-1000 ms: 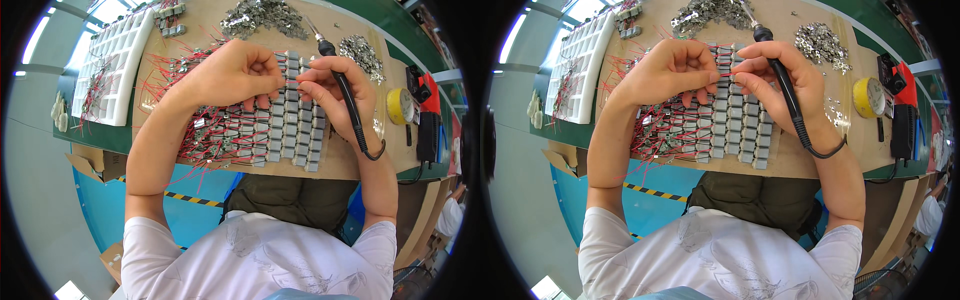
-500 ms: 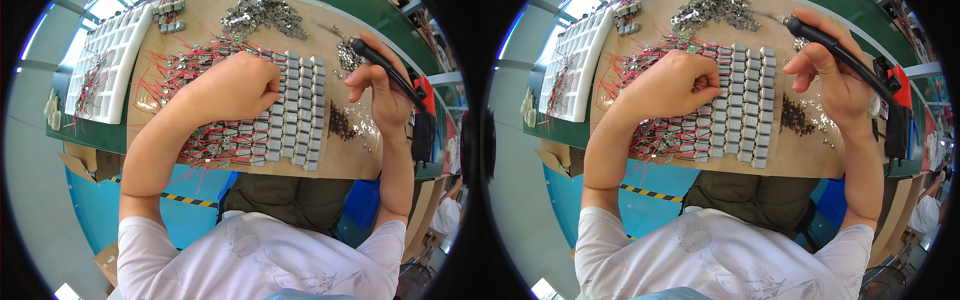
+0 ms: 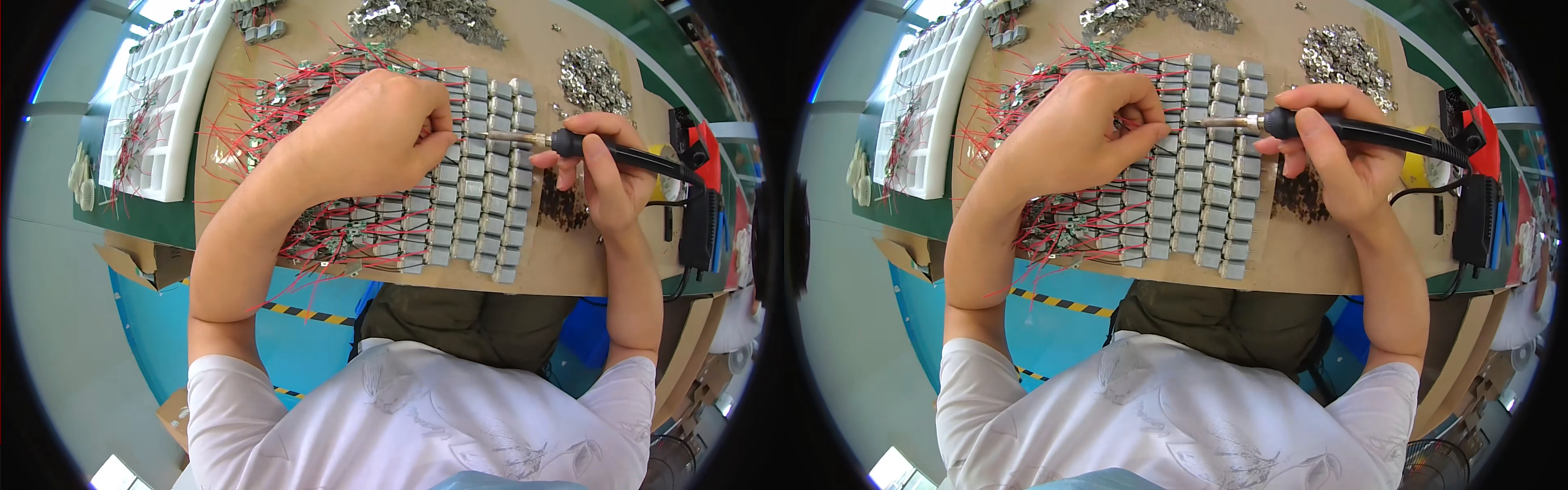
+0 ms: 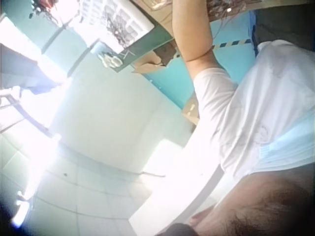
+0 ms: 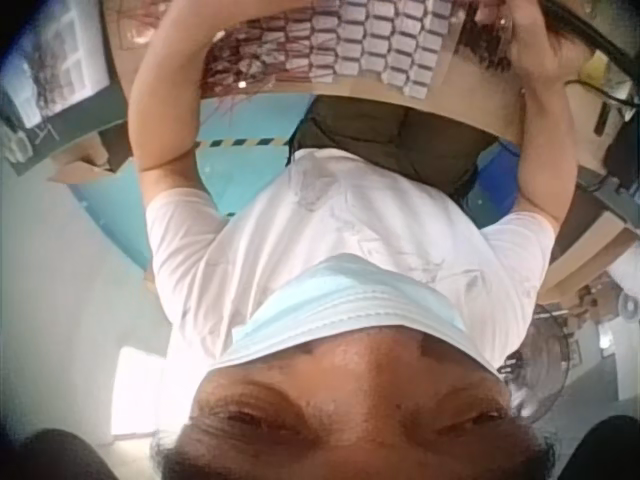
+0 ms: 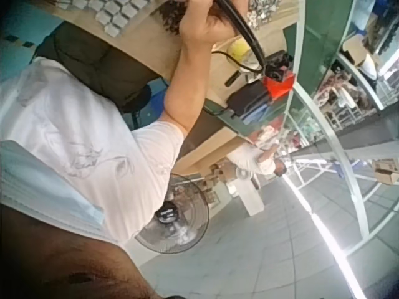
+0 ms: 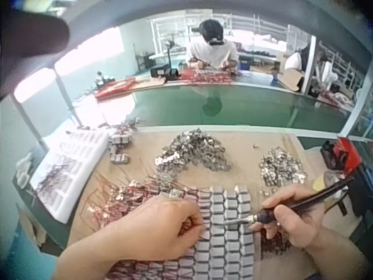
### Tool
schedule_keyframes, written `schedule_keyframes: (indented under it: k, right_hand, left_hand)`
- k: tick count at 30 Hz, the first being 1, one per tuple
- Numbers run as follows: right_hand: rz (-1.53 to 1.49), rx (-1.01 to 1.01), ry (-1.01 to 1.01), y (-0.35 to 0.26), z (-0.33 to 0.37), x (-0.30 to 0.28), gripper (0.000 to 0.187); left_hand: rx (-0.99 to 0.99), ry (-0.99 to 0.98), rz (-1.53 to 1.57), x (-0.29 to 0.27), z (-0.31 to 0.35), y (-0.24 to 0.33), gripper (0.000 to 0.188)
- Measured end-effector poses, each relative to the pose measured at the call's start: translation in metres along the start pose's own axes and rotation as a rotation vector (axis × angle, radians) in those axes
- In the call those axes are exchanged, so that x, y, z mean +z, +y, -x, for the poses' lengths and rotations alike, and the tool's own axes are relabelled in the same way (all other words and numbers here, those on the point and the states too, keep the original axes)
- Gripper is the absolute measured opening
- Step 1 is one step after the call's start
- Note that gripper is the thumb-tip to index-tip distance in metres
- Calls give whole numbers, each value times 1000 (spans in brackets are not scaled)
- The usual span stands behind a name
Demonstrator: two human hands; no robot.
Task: Soldering wires to electronic components on an assembly line.
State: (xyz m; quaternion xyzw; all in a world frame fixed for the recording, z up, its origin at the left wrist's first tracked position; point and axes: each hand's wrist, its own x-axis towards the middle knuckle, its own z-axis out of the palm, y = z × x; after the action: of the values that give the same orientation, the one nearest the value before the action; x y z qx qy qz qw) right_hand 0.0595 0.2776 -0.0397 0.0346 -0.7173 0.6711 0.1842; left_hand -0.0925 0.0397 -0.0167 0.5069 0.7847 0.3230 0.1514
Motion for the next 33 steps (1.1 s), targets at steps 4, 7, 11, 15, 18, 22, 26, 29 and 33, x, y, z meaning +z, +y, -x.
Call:
schedule_keyframes:
  k: [4, 7, 11, 15, 18, 22, 26, 29, 33]
  right_hand:
    - [40, 25, -10, 1, 0, 0, 17]
    - [41, 22, -22, 4, 0, 0, 17]
    - [39, 34, -25, 4, 1, 1, 16]
    - [55, 41, -35, 4, 1, 2, 17]
    - [70, 46, -33, 3, 1, 1, 17]
    - [55, 19, -48, 5, -1, 2, 17]
    - [70, 23, -49, 4, 0, 2, 17]
    - [55, 15, -52, 5, 0, 2, 17]
    - [58, 2, -54, 5, 0, 1, 17]
  left_hand:
    - [-7, 12, -2, 3, -2, 0, 13]
    - [-30, 13, -22, 3, -2, 1, 13]
    - [-39, 22, -19, 4, -2, 1, 12]
    - [-45, 25, -7, 4, -1, 1, 12]
    - [-29, 32, -4, 5, -3, 0, 12]
    - [-40, 28, -31, 4, -2, 1, 13]
    - [-48, 26, -27, 4, -2, 1, 13]
    - [-32, 32, -31, 5, -2, 0, 13]
    - [-40, 29, -27, 5, -2, 1, 14]
